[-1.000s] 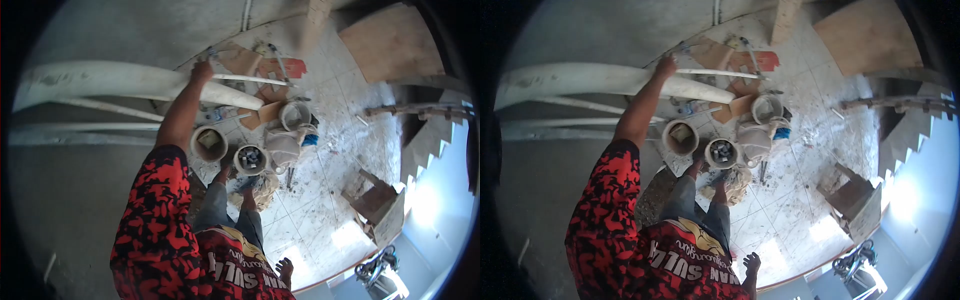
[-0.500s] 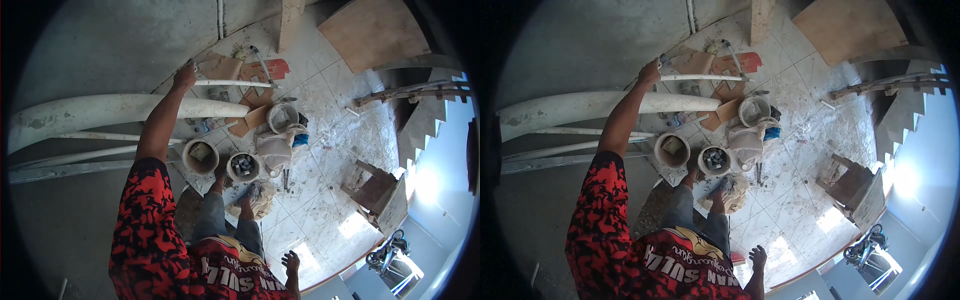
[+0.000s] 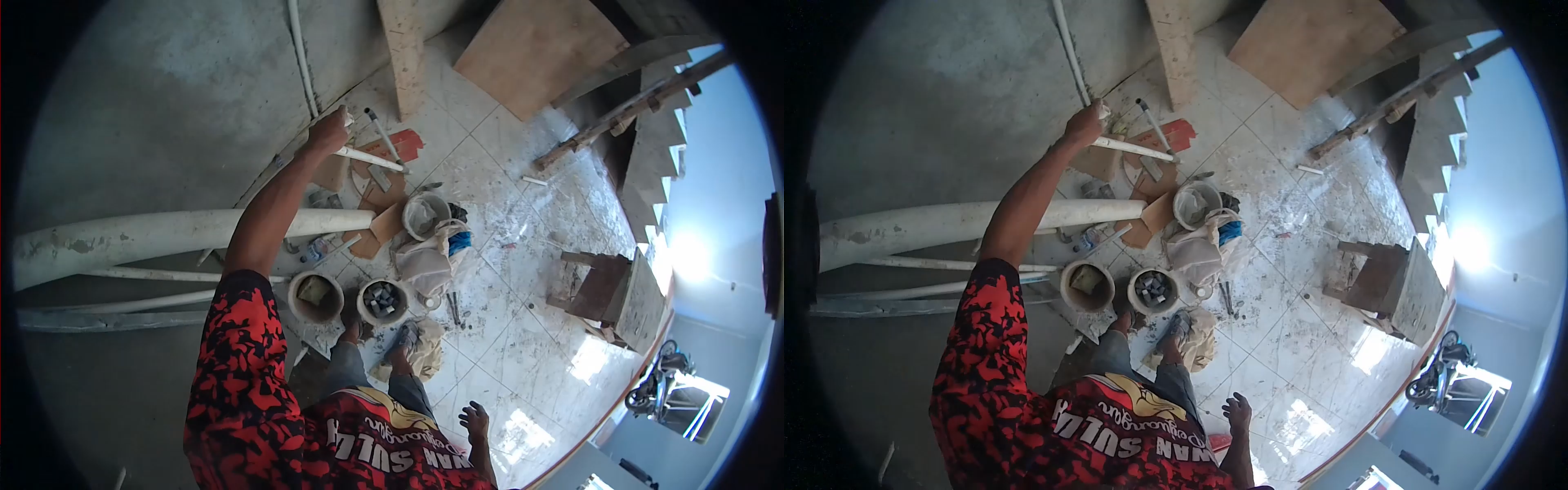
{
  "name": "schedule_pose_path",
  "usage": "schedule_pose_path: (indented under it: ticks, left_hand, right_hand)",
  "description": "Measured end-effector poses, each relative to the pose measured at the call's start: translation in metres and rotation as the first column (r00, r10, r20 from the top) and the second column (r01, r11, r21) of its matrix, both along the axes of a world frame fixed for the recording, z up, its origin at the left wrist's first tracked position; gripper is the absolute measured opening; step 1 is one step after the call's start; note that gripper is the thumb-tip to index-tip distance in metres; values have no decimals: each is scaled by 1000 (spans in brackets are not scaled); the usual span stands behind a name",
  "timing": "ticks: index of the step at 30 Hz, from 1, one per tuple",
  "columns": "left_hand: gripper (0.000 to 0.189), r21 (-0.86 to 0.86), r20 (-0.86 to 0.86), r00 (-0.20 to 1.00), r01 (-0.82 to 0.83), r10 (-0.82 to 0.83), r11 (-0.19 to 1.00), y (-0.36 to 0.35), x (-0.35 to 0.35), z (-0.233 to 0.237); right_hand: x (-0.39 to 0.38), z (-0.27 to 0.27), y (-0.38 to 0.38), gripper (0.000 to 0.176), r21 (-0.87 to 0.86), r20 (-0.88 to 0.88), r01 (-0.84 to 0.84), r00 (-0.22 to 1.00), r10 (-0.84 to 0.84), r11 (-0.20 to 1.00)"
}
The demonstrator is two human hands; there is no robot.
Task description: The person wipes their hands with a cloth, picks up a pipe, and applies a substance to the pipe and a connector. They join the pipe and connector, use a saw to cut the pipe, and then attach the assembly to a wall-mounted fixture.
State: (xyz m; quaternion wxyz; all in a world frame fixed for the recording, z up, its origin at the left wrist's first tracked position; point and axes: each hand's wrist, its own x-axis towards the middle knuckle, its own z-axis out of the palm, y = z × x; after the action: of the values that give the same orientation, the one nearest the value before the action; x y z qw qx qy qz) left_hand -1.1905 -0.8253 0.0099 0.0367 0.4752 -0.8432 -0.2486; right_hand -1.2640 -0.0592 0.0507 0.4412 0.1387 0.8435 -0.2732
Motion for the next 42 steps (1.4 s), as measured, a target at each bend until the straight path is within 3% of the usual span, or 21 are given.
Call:
schedule_pose_path:
  ticks: [1, 3, 7, 10, 15, 17, 22, 26, 29, 34, 42]
  left_hand:
    - [45, -9, -10, 1000, 14, -14, 1000, -5, -5, -10]
    - [37, -126, -219, 974, 33, -61, 992, -5, -18, 1]
    - [33, -145, -321, 940, 74, -118, 987, -9, -27, 38]
    - [47, -142, -356, 934, -75, 20, 987, -12, -25, 53]
    - [44, -204, -408, 909, -185, 88, 961, -12, -10, 85]
    - [45, -110, -376, 904, -262, 204, 959, -18, -2, 103]
    - [47, -120, -472, 834, -381, 285, 917, -42, 31, 107]
    - [46, -7, -515, 790, -391, 332, 920, -32, 56, 127]
    - [39, -11, -635, 716, -384, 290, 923, -28, 74, 138]
    - [26, 123, -795, 544, -289, 268, 950, -13, 97, 154]
    - [21, 125, -891, 409, -199, 198, 972, 21, 117, 173]
  right_hand:
    - [3, 0, 3, 40, 8, -2, 11, 1000, -11, 1000]
    - [11, 1, 9, 40, 3, -11, 42, 999, -42, 999]
    - [29, 3, 16, 42, 6, -50, 96, 994, -96, 995]
    - [39, 0, 20, 41, 16, -50, 130, 990, -129, 991]
    - [55, 0, 20, 40, 2, -42, 144, 989, -144, 990]
    - [56, -4, 20, 40, -5, -37, 141, 989, -141, 990]
    - [47, -13, 4, 40, -15, -23, 90, 996, -91, 996]
    - [29, -16, -13, 41, -48, -50, 40, 998, -42, 998]
    - [16, -18, -21, 42, -73, -79, -7, 997, 1, 997]
    - [-1, -26, -43, 42, -102, -106, -99, 990, 89, 990]
    - [-12, -28, -61, 42, -125, -116, -181, 979, 166, 976]
